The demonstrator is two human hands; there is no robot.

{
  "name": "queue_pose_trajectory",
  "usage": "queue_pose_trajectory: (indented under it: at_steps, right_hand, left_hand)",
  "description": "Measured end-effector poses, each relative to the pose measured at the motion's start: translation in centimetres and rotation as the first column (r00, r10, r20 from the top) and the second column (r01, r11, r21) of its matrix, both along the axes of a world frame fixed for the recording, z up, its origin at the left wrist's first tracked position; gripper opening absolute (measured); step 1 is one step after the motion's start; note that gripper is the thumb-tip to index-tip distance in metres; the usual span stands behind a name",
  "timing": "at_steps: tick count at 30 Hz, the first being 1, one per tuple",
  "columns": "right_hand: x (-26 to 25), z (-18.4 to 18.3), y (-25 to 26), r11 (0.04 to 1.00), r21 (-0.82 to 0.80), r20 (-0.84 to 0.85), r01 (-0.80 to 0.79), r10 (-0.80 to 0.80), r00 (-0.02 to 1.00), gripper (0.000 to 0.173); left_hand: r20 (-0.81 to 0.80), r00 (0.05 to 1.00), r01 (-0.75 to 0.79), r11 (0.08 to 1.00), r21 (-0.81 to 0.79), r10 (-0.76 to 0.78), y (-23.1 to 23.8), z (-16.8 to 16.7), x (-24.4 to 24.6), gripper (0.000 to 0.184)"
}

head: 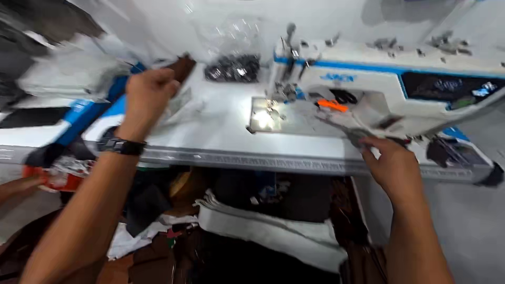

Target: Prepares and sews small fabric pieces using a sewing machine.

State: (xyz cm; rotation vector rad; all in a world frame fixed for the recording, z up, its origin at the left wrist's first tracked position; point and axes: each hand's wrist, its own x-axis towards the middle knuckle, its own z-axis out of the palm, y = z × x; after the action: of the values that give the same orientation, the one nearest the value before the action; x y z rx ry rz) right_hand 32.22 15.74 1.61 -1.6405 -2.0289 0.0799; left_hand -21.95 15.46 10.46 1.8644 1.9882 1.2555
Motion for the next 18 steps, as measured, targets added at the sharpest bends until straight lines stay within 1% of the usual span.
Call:
queue_pose_trajectory:
  at_steps: [1,2,3,4,5,6,7,8,9,10,11,13,15,18]
  right_hand:
    - [0.7,0.1,-1.7,0.998,-0.067,-0.059,-0.013,0.009,0.998,0.023]
    - [1.6,-0.3,-3.9,0.987,-0.153,-0.128,-0.056,0.036,0.991,0.022]
    - [2.9,-1.2,-6.3,0.957,-0.256,-0.208,-0.136,0.082,0.975,0.020]
    - [4.2,-2.5,-8.4,0.908,-0.350,-0.282,-0.229,0.131,0.951,0.019]
    - [5.4,-4.5,-10.3,0.843,-0.437,-0.348,-0.313,0.162,0.923,0.020]
    - [6.5,-7.0,-12.5,0.774,-0.516,-0.421,-0.368,0.145,0.895,0.022]
    - [7.3,-9.6,-14.6,0.727,-0.565,-0.477,-0.390,0.098,0.874,0.025]
    - [7.8,-12.0,-16.7,0.720,-0.576,-0.516,-0.387,0.047,0.855,0.028]
    - [8.0,-13.9,-18.4,0.747,-0.560,-0.538,-0.358,0.001,0.843,0.030]
    - [7.9,-15.3,-19.7,0.784,-0.529,-0.557,-0.325,-0.032,0.830,0.032]
    - [7.7,-16.4,-20.7,0.817,-0.496,-0.571,-0.295,-0.051,0.820,0.034]
    - [7.2,-17.9,-21.6,0.865,-0.437,-0.570,-0.246,-0.055,0.820,0.034]
    - [6.7,-18.9,-21.6,0.908,-0.361,-0.566,-0.212,-0.032,0.824,0.026]
    - [6.5,-18.9,-21.2,0.932,-0.300,-0.513,-0.203,0.022,0.858,0.018]
  left_hand:
    - [0.015,0.999,0.047,0.998,-0.032,-0.046,-0.4,-0.9,0.2,0.040]
    - [0.063,0.990,0.133,0.989,-0.066,-0.129,-1.1,-2.1,0.4,0.040]
    - [0.145,0.962,0.251,0.961,-0.119,-0.233,-2.1,-3.7,0.9,0.038]
    - [0.246,0.917,0.362,0.915,-0.176,-0.315,-3.7,-5.2,2.3,0.034]
    - [0.318,0.875,0.443,0.870,-0.218,-0.365,-5.5,-6.8,4.1,0.032]
    - [0.346,0.841,0.515,0.812,-0.276,-0.416,-7.5,-8.3,5.9,0.031]
    - [0.349,0.807,0.583,0.739,-0.339,-0.476,-9.3,-9.9,7.5,0.030]
    - [0.326,0.763,0.647,0.663,-0.377,-0.559,-10.6,-12.2,8.2,0.032]
    - [0.317,0.711,0.701,0.598,-0.389,-0.627,-11.4,-14.7,8.6,0.033]
    - [0.332,0.675,0.734,0.551,-0.397,-0.659,-12.1,-16.6,9.1,0.035]
    - [0.351,0.654,0.752,0.526,-0.398,-0.670,-12.8,-17.8,9.8,0.036]
    - [0.375,0.645,0.762,0.524,-0.379,-0.666,-13.6,-18.7,11.2,0.037]
    - [0.390,0.652,0.758,0.548,-0.353,-0.651,-14.0,-18.4,12.1,0.037]
    - [0.370,0.669,0.743,0.592,-0.313,-0.644,-14.2,-17.4,12.6,0.036]
